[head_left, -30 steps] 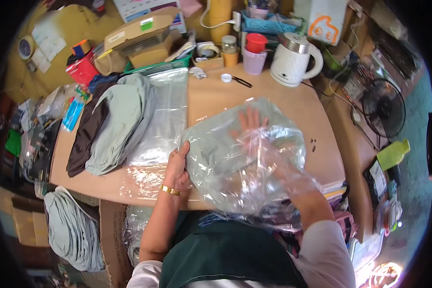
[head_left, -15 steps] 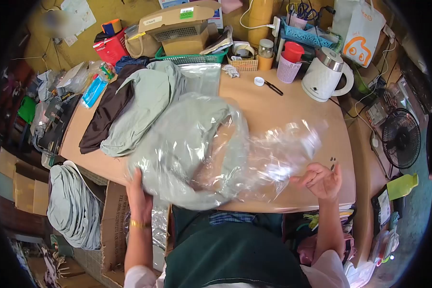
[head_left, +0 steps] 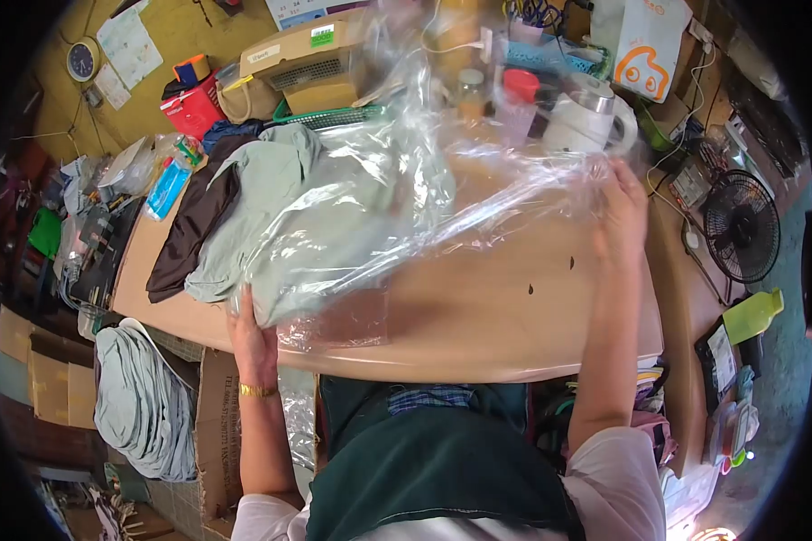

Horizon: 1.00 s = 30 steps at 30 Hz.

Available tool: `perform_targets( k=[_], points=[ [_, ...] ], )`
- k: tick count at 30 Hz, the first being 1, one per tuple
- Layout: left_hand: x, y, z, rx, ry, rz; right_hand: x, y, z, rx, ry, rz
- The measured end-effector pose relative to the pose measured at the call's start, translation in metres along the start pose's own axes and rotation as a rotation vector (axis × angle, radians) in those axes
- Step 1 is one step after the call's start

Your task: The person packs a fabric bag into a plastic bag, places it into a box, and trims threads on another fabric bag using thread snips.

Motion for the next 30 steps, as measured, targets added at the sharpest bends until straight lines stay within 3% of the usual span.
perform_targets(
  k=[3, 5, 6, 7, 8, 9, 10, 12, 13, 14, 16, 17, 19, 21, 22, 23, 25, 26, 27, 28, 30],
  points=[
    [0.042, -0.012, 0.031, -0.125, -0.073, -0.007, -0.025, -0.126, 0.007, -0.002, 0.066, 0.636],
    [0.062, -0.013, 0.071, -0.173, -0.217, -0.195, -0.044, -0.192, 0.041, -0.002, 0.131, 1.031],
    [0.064, -0.032, 0.082, -0.109, -0.346, -0.481, -0.051, -0.228, 0.057, 0.011, 0.155, 1.216],
    [0.059, -0.054, 0.082, -0.038, -0.472, -0.769, -0.054, -0.284, 0.068, -0.138, 0.108, 0.874],
    [0.035, -0.059, 0.081, 0.077, -0.180, -0.803, -0.036, -0.294, 0.073, -0.182, -0.056, 1.009],
    [-0.003, -0.053, 0.079, 0.108, -0.133, -1.056, -0.019, -0.304, 0.078, -0.248, -0.216, 1.151],
    [-0.014, -0.061, 0.073, -0.019, 0.043, -1.208, 0.028, -0.258, 0.081, -0.190, -0.513, 1.760],
    [-0.058, -0.028, 0.059, -0.123, 0.497, -1.589, 0.074, -0.130, 0.086, -0.403, -0.525, 1.161],
    [-0.057, -0.014, 0.043, -0.051, 0.569, -1.540, 0.077, -0.067, 0.102, -0.373, -0.532, 1.151],
    [-0.053, 0.009, 0.027, 0.101, 0.674, -1.497, 0.071, -0.019, 0.119, -0.196, -0.552, 1.121],
    [-0.037, 0.067, 0.003, 0.353, 0.892, -1.528, 0.026, 0.062, 0.161, 0.624, -0.528, 1.040],
    [-0.027, 0.090, -0.004, 0.458, 1.017, -1.610, 0.002, 0.079, 0.176, 0.872, -0.461, 0.974],
    [0.011, 0.106, -0.023, 0.465, 1.058, -1.756, -0.021, 0.054, 0.161, 0.640, -0.503, 1.055],
    [0.047, 0.114, -0.057, 0.456, 1.096, -1.898, -0.031, 0.005, 0.138, 0.212, -0.551, 1.034],
    [0.058, 0.108, -0.087, 0.384, 0.913, -1.691, -0.023, -0.028, 0.127, 0.004, -0.563, 0.946],
    [0.061, 0.106, -0.111, 0.317, 0.726, -1.479, -0.016, -0.050, 0.125, 0.024, -0.481, 1.078],
    [0.056, 0.122, -0.145, 0.224, 0.400, -1.481, -0.017, -0.068, 0.128, 0.041, -0.388, 1.219],
    [0.055, 0.134, -0.152, 0.235, 0.401, -1.479, -0.033, -0.069, 0.130, 0.244, -0.092, 1.127],
    [0.055, 0.143, -0.159, 0.251, 0.276, -1.574, -0.048, -0.068, 0.133, 0.438, 0.200, 1.006],
    [0.058, 0.149, -0.163, 0.268, 0.149, -1.666, -0.053, -0.062, 0.132, 0.428, 0.201, 1.008],
    [0.076, 0.144, -0.191, 0.370, 0.111, -1.615, -0.066, -0.051, 0.118, 0.680, 0.444, 0.993]
  ],
)
Point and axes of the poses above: each hand's wrist, its own z-axis away from the middle knuckle, its own y-axis out of the palm, x = y × z, the point moved 2 cm from there along -z, towards the middle knuckle, and after that the axes turned 13 degrees about -z, right-handed, at the moved point
